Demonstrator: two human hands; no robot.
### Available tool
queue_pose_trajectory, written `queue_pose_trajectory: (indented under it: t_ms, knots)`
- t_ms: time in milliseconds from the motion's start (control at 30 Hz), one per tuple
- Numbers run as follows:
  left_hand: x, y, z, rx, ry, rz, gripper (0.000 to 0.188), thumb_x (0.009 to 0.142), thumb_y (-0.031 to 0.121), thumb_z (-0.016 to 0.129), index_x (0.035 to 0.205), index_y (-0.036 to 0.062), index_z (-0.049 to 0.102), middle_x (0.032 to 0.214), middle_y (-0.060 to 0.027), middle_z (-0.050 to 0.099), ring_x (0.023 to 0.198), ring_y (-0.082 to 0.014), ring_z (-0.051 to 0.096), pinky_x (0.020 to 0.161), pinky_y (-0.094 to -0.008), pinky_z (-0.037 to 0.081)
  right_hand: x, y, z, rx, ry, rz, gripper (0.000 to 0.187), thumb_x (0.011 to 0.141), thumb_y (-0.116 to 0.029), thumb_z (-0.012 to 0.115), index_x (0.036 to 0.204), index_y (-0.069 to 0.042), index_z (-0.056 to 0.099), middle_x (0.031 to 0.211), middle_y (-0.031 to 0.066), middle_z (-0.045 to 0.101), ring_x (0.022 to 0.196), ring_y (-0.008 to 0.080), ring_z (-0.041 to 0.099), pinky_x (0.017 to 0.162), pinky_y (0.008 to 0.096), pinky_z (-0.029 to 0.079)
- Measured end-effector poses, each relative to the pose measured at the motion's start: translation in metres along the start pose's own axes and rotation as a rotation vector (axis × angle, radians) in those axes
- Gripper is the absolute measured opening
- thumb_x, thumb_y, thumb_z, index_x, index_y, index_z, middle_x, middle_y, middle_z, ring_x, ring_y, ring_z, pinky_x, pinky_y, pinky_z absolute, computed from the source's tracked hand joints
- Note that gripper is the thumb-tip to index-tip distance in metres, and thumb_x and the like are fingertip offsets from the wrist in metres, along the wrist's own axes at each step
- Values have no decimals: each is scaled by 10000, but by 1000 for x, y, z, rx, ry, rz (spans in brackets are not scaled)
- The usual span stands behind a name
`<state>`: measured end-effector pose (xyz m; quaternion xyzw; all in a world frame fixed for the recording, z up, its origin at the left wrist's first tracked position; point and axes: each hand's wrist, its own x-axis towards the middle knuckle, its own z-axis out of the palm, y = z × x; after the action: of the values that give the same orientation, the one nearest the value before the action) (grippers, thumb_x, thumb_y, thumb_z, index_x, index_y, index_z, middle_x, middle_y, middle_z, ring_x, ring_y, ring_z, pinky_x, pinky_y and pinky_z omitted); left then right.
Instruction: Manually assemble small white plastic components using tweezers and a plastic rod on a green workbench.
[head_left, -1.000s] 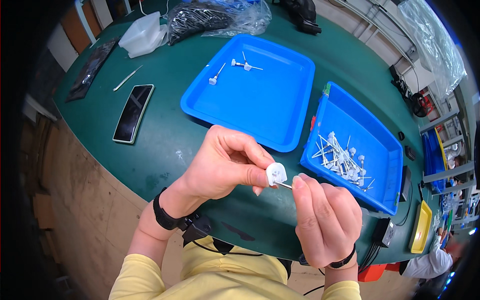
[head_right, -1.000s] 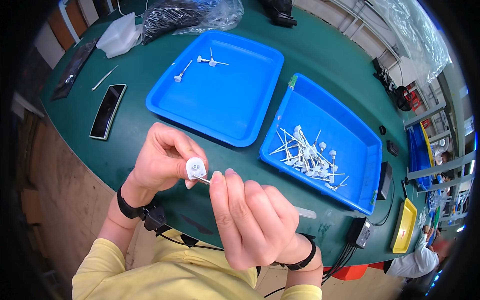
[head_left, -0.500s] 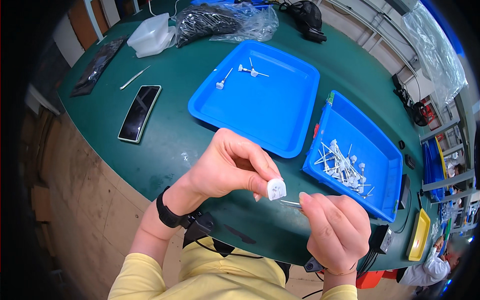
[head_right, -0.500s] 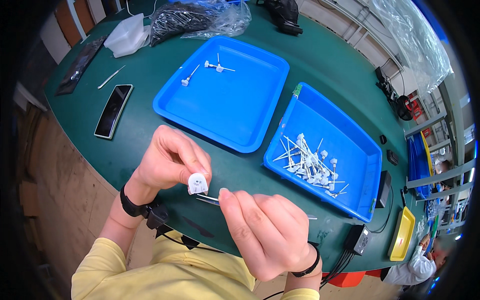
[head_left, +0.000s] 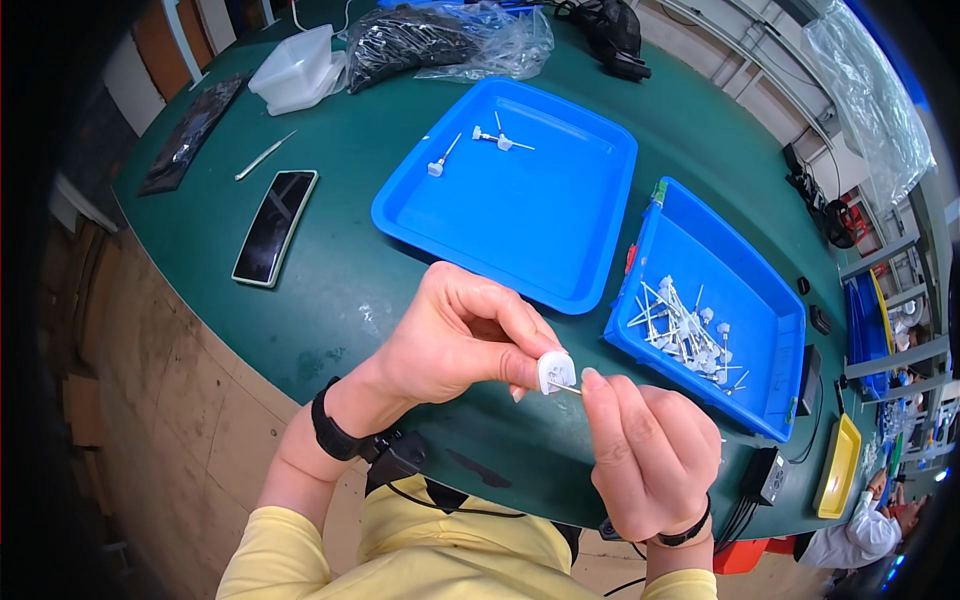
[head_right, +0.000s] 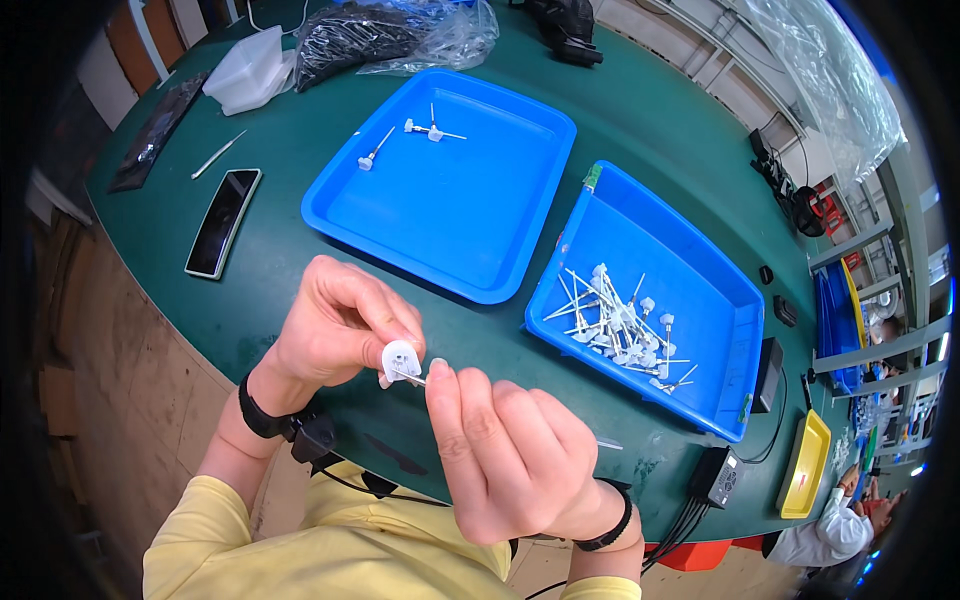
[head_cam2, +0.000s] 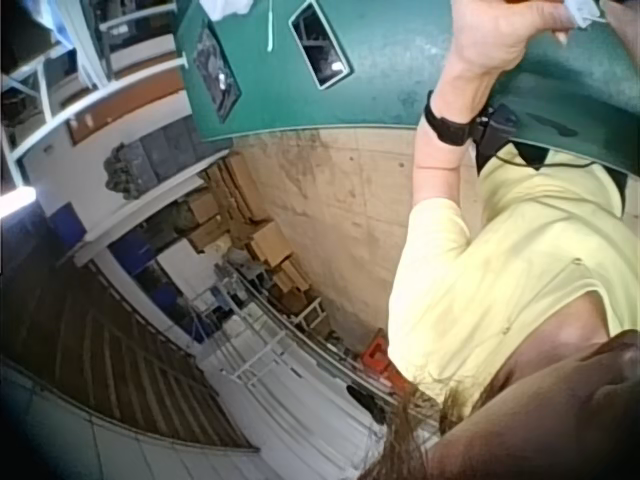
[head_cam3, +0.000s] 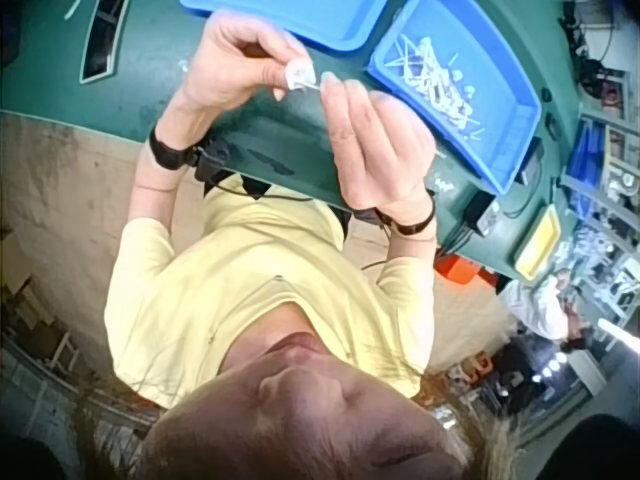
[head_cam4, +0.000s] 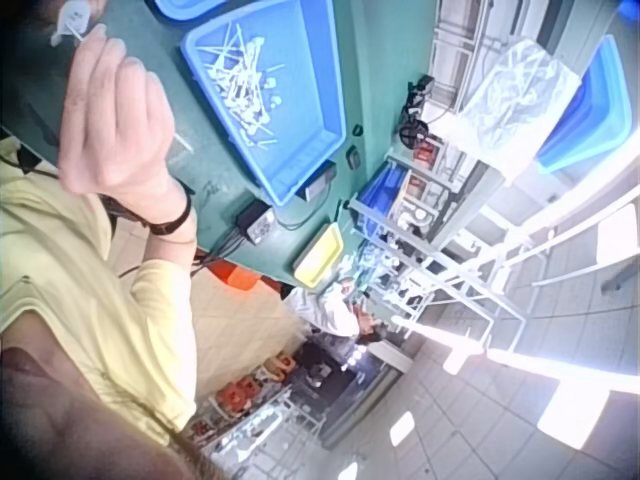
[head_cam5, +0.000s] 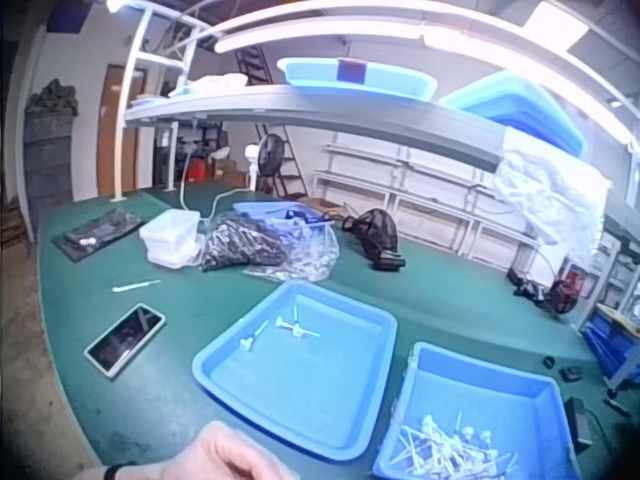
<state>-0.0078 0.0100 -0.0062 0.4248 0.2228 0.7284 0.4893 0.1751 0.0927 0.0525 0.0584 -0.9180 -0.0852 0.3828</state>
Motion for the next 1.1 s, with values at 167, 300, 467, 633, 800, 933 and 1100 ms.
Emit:
queue_pose_trajectory:
  t_ms: [167,300,467,633,800,933,1100]
  knots:
    - [1,1,-1,74,-6,17,114,749,-107,714,848,-53,696,858,-189,696,713,-184,663,577,-270,544,-1,1,2,-10,-8,26,328,634,17,652,948,111,666,754,124,600,550,144,490,441,229,353]
    - [2,5,-3,243,-5,87,123,753,-122,692,861,-61,694,857,-185,696,716,-175,661,603,-263,545,4,8,-8,106,-78,92,306,669,-9,674,964,70,676,765,100,616,555,142,499,448,238,371]
    - [5,9,-2,540,-15,207,171,727,-130,686,872,-40,701,832,-150,702,715,-187,665,625,-274,536,6,11,-24,371,-46,334,298,687,-28,725,974,34,671,801,81,647,570,175,521,498,272,422]
    - [7,10,0,757,-43,332,186,705,-119,700,863,-21,705,799,-120,704,711,-216,670,651,-301,516,6,14,-25,526,-116,454,268,684,-7,741,942,22,673,805,97,662,588,212,543,519,290,434]
    - [6,10,5,797,-48,409,176,696,-68,743,862,-30,701,792,-120,703,694,-227,672,647,-316,496,-1,14,-16,626,-90,523,231,673,42,747,890,4,680,719,93,660,539,213,530,501,287,427]
    - [7,7,3,800,-64,464,148,737,-3,744,868,-29,681,749,-144,682,597,-207,615,577,-314,413,0,13,-16,590,-110,533,220,671,36,753,875,5,677,696,89,653,513,211,521,491,287,423]
    - [7,8,3,819,-50,420,195,680,-55,758,866,-38,700,783,-122,701,690,-226,673,626,-306,474,-1,13,-16,537,-134,519,220,663,41,748,864,0,670,685,78,641,522,210,528,483,292,417]
